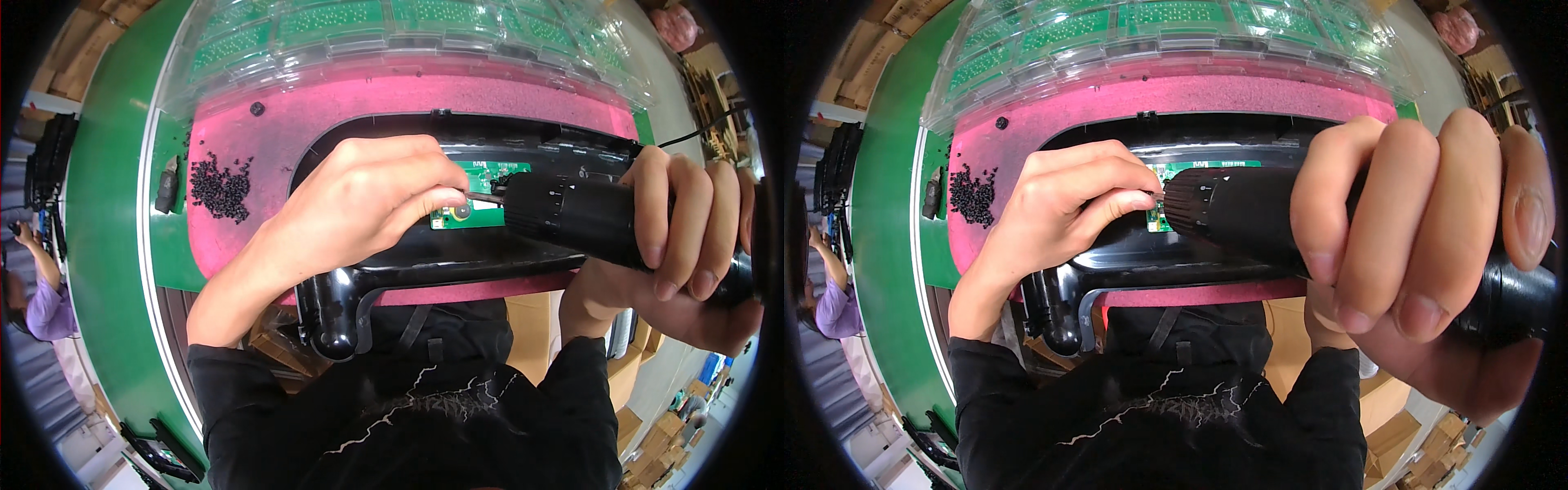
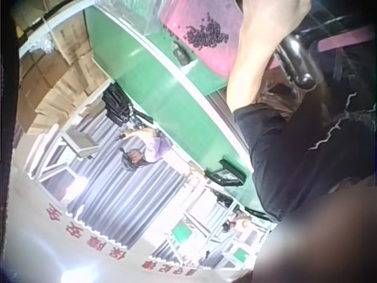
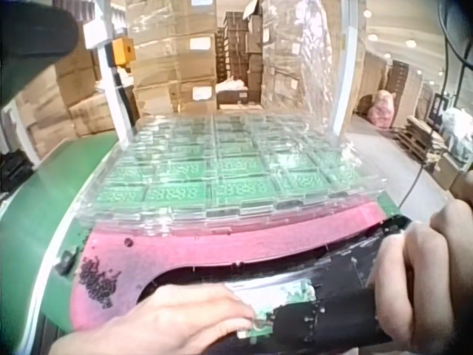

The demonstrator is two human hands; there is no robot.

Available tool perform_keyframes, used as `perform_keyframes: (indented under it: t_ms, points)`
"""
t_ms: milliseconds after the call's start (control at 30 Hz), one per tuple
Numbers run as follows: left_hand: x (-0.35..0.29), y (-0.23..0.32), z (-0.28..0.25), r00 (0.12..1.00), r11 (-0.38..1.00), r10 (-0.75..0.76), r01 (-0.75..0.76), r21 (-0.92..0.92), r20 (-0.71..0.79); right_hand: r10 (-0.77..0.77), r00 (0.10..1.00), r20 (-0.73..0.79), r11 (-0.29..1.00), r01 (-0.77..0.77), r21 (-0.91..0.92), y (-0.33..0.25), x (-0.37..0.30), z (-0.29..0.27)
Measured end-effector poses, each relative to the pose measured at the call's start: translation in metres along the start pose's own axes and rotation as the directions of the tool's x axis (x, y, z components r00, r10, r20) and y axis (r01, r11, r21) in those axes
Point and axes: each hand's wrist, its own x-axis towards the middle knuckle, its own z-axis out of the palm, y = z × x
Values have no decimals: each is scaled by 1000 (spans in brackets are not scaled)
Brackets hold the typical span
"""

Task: Assembling electronic components by placing a circuit board into a plastic casing and securing it with screws using an electric screwdriver.

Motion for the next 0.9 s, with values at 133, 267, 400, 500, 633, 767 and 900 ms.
perform_keyframes:
  t_ms: [133,267,400,500,633,767,900]
  points:
    - [-1,2,0,999,1000,10,-11,18,48,12,999,46,999,-10,-41,7,1,2]
    - [-1,2,3,998,998,28,-32,61,64,28,995,93,996,-20,-88,13,3,3]
    - [-3,-1,0,999,985,30,-34,172,29,50,990,135,992,-33,-121,14,5,5]
    - [-4,0,-1,997,985,15,-2,174,-73,138,979,152,977,-110,-182,16,7,7]
    - [-5,-2,-1,984,978,-65,96,183,-168,220,957,187,945,-162,-283,33,6,-1]
    - [-2,9,-6,967,946,-221,245,214,-127,293,956,12,877,-264,-401,36,2,12]
    - [-6,14,-10,930,907,-351,366,208,-108,302,953,-18,879,-285,-382,46,0,22]
